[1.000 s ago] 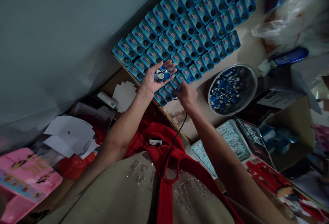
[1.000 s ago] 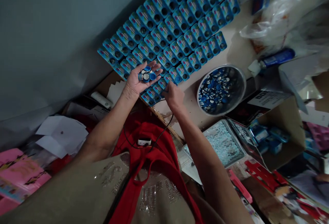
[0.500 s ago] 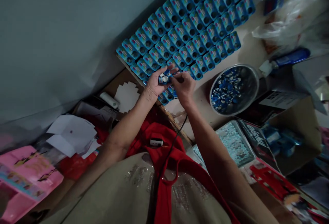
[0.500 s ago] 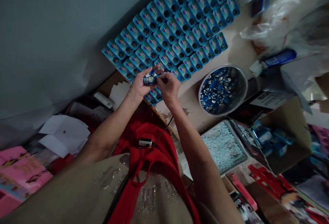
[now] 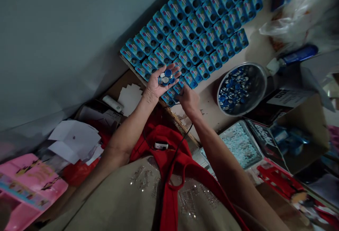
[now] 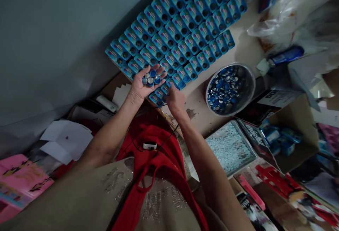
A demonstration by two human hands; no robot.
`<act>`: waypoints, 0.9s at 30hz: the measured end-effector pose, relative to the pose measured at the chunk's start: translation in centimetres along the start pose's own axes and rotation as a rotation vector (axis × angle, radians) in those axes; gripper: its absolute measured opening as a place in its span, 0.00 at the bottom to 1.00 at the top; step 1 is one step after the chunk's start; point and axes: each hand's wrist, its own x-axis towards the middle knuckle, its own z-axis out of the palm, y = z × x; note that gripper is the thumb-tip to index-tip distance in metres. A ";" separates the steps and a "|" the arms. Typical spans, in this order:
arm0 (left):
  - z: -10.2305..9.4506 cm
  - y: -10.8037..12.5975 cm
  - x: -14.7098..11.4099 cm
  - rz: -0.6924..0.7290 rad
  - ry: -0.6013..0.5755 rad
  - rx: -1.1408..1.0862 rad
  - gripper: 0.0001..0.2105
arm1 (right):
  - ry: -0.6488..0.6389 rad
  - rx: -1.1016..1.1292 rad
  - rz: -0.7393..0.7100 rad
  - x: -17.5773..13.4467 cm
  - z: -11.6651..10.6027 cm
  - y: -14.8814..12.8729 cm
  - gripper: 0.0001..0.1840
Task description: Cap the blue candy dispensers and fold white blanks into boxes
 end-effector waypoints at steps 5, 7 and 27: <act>-0.1 -0.5 -0.5 0.002 0.019 0.002 0.16 | 0.001 0.022 -0.031 -0.3 -1.0 -0.1 0.09; -0.2 -0.6 -0.7 -0.008 0.000 0.010 0.16 | 0.075 0.113 -0.072 -0.8 -1.2 -0.4 0.07; -0.4 1.5 -1.1 0.016 0.049 0.045 0.16 | -0.031 -0.030 -0.141 -3.7 1.9 -1.2 0.12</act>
